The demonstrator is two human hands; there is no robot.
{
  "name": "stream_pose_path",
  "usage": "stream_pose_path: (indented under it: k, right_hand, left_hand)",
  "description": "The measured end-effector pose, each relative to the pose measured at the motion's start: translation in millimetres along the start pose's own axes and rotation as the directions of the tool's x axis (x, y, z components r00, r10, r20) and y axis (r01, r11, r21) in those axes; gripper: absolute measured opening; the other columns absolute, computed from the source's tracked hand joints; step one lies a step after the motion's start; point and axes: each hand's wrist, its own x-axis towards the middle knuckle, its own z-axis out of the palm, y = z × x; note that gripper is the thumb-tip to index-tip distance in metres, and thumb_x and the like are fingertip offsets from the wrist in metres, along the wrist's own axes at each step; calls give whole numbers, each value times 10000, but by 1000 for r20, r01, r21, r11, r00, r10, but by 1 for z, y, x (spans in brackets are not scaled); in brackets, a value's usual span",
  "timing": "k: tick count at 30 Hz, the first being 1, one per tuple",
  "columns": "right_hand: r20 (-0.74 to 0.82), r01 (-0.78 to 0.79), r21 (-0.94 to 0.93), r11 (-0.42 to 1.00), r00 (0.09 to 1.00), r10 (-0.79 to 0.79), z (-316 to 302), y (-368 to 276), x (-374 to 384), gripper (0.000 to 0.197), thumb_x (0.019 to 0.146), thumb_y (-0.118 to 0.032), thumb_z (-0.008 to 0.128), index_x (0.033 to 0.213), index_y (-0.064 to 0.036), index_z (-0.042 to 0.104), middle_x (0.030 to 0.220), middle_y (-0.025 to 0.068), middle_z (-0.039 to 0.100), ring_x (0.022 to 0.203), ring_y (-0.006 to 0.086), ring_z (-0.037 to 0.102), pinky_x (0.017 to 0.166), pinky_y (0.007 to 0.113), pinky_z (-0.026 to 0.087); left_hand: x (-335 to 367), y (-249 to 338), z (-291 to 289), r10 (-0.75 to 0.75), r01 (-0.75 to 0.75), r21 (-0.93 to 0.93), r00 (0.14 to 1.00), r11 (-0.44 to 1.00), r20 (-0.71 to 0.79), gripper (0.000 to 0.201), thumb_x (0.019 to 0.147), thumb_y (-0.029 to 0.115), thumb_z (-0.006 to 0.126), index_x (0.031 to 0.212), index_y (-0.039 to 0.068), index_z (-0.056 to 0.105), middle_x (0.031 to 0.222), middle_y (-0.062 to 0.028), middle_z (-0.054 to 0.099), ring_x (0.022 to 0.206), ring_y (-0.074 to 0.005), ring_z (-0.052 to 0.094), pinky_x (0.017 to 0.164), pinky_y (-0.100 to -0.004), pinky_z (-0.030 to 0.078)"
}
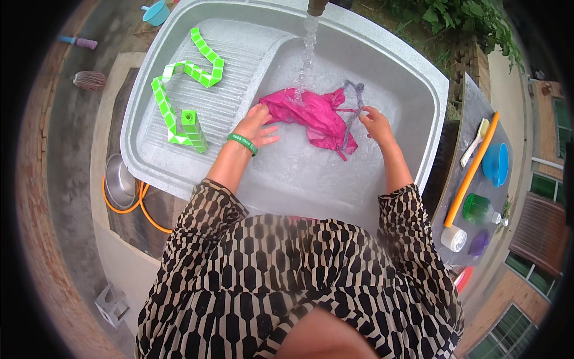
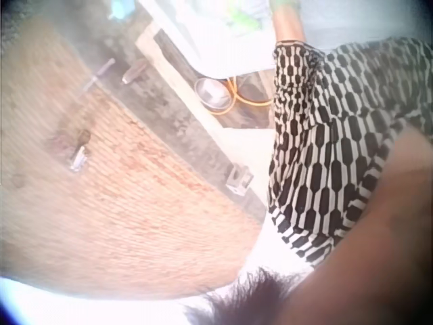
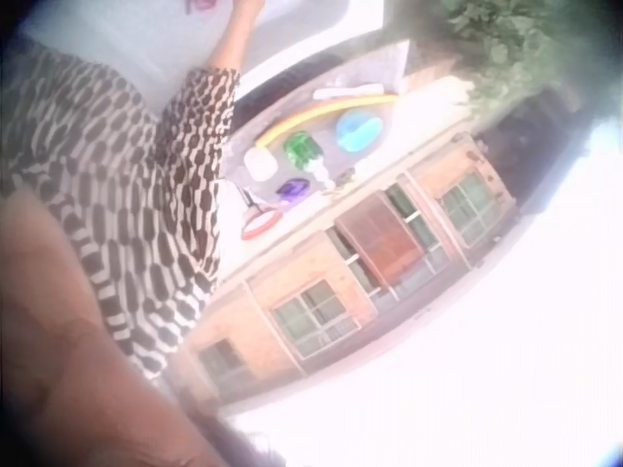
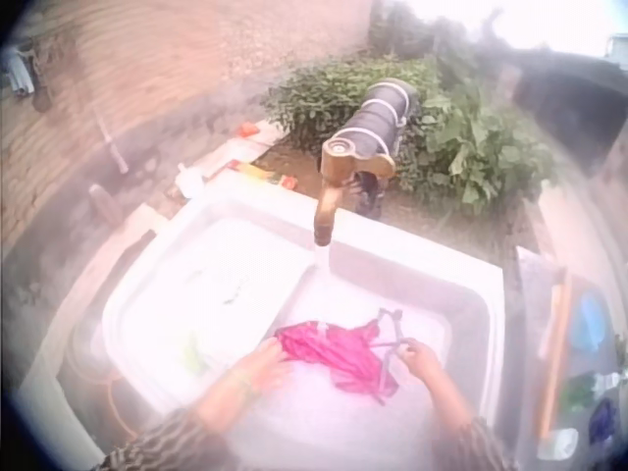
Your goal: The person washes two pieces of fabric by hand in a soapy basin, scrubbing them together and rinsing them under a running tap before wringing them out.
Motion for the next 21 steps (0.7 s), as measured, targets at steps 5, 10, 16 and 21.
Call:
stream_pose_path:
  k: [5, 10, 16, 21]
  right_hand:
    - [-330, -64, -73, 995, 943, 36, 99, -43, 45, 536, 720, -422, 614, 1164, -136, 522, 1099, 180, 527, 997, 351, 516, 843, 367, 434]
    - [-55, 347, 237, 907, 937, -344, 138, -127, -34, 253, 701, -279, 633, 889, -115, 590, 884, 129, 595, 778, 267, 563, 681, 350, 442]
    - [-142, 78, 858, 508, 986, 89, 85, -103, 3, 194, 773, -208, 612, 695, -34, 573, 653, 0, 570, 629, 80, 484, 589, 240, 409]
    - [-247, 366, 512, 777, 929, -275, 79, -167, -73, 112, 760, -156, 603, 778, -52, 564, 677, 23, 539, 686, 103, 491, 677, 237, 413]
  left_hand:
    - [45, 2, 24, -186, 189, 17, 978, 982, -99, 726, 828, 454, 517, 1368, 267, 69, 1427, -140, 62, 1208, -494, 227, 876, -606, 350]
    - [71, 17, 27, -107, 149, -180, 969, 972, 222, 403, 853, 383, 511, 1052, 33, 531, 935, -139, 590, 845, -259, 584, 783, -403, 488]
    - [64, -41, 103, 135, -108, -253, 986, 961, 93, 297, 854, 223, 488, 1031, -13, 523, 929, -112, 579, 808, -200, 590, 699, -336, 501]
    - [101, -31, 57, 238, -181, -227, 937, 957, 255, 276, 889, 220, 418, 1036, 14, 527, 900, -81, 591, 765, -166, 590, 628, -288, 491]
